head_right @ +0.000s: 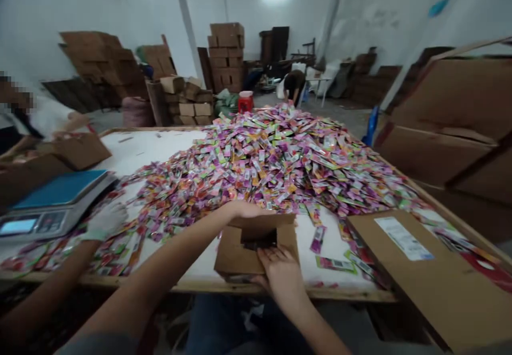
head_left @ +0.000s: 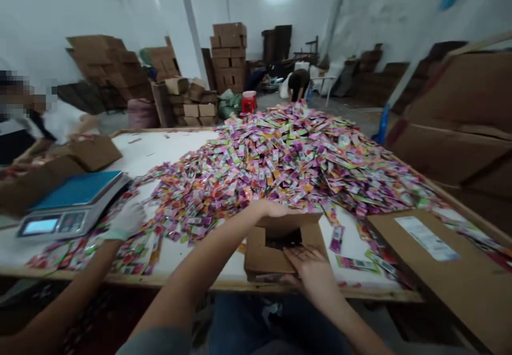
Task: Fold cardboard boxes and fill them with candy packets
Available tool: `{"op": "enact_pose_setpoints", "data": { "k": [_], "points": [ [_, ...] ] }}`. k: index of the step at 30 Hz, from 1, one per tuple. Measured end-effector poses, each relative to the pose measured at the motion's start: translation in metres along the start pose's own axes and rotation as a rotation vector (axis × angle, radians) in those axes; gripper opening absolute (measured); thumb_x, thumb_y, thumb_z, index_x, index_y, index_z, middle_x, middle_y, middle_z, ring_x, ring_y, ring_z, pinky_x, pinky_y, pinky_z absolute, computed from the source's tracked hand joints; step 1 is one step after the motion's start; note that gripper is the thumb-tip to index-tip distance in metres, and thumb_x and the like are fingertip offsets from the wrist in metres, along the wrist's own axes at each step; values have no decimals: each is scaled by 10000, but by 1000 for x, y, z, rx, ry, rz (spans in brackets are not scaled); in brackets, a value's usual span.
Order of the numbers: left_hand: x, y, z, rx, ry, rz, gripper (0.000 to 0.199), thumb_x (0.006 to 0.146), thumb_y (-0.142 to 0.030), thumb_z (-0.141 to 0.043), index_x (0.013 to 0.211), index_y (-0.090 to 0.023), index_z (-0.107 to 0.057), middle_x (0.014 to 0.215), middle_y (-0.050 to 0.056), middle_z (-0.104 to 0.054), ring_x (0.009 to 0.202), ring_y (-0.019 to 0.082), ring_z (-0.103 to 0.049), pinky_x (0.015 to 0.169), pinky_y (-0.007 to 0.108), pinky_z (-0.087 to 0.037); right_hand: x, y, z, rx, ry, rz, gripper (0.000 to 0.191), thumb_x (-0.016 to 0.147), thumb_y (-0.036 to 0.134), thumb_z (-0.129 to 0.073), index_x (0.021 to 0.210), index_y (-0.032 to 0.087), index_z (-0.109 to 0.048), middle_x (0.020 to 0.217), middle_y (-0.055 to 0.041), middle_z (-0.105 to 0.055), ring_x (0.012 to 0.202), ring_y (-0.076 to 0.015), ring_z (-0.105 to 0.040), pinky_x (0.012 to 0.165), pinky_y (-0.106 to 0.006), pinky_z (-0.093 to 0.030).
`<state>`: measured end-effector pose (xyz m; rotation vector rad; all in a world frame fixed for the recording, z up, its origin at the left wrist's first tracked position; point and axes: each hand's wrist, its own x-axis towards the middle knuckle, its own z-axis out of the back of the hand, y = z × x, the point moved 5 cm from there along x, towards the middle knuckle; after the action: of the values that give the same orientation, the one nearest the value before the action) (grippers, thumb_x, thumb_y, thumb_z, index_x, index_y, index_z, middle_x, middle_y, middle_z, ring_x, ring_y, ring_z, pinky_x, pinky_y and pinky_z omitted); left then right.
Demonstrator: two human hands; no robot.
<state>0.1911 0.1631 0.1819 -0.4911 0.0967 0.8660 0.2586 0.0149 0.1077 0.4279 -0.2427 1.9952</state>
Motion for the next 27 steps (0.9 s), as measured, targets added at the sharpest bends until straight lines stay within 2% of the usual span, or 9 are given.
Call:
{"op": "enact_pose_setpoints", "data": {
  "k": [3,8,11,16,20,21,23,25,27],
  "points": [
    [-13,-4,-25,54,63,-45,756,841,-722,-210,969,-159,-699,1023,116,-727,881,223,-673,729,282,-488,-2,1,1,66,-72,-36,515,709,458,-754,1113,148,-672,1047,-116,-718,958,-263,-662,872,-387,-507],
    [-33,-5,-54,187,-118,12,815,773,-778,-320,1060,-76,-619,971,214,-700,910,342,-658,761,396,-481,-2,0,1,165,-212,-61,560,708,547,-724,1078,130,-680,1013,-129,-717,981,-273,-642,901,-401,-492],
    [-22,-1,-63,212,-169,23,824,772,-786,-290,1039,-77,-614,925,218,-699,884,359,-663,740,412,-480,2,0,-3,165,-173,-55,537,710,557,-721,1049,141,-693,979,-111,-729,930,-255,-655,865,-376,-504],
    [-8,8,-57,192,-215,-3,737,776,-759,-366,1016,-108,-613,924,189,-703,888,328,-661,771,389,-469,9,0,-8,108,-120,-89,445,788,529,-659,1016,148,-702,940,-122,-735,868,-247,-668,789,-363,-510],
    [-31,-2,-40,92,-239,-165,623,782,-675,-501,1183,-200,-541,1114,84,-666,1020,218,-611,877,297,-444,7,-5,0,130,-187,-115,467,762,529,-685,1017,138,-701,935,-128,-732,866,-251,-668,811,-367,-508],
    [-39,-7,-40,77,-196,-232,700,724,-684,-570,1255,-232,-504,1218,92,-616,1103,239,-569,941,332,-417,5,-8,2,147,-178,-110,464,761,524,-687,1027,144,-700,939,-127,-731,873,-253,-668,818,-371,-510],
    [-54,-13,-47,99,-82,-308,1022,506,-724,-708,1382,-301,-396,1416,151,-437,1256,371,-429,1032,499,-322,0,-12,4,178,-140,-73,449,769,517,-679,1053,170,-695,971,-114,-728,906,-257,-667,831,-383,-516],
    [-61,-14,-57,193,8,-277,1306,304,-704,-784,1450,-369,-254,1512,190,-255,1316,497,-282,1023,635,-237,-4,-14,5,182,-126,-17,447,780,515,-667,1077,181,-688,1012,-108,-724,939,-262,-666,840,-396,-525],
    [-63,-12,-64,263,27,-225,1411,249,-632,-830,1467,-399,-157,1502,201,-240,1299,521,-282,999,642,-257,-5,-15,6,163,-147,21,445,790,502,-663,1084,168,-685,1028,-118,-721,954,-265,-668,844,-404,-537]
  ]
}}
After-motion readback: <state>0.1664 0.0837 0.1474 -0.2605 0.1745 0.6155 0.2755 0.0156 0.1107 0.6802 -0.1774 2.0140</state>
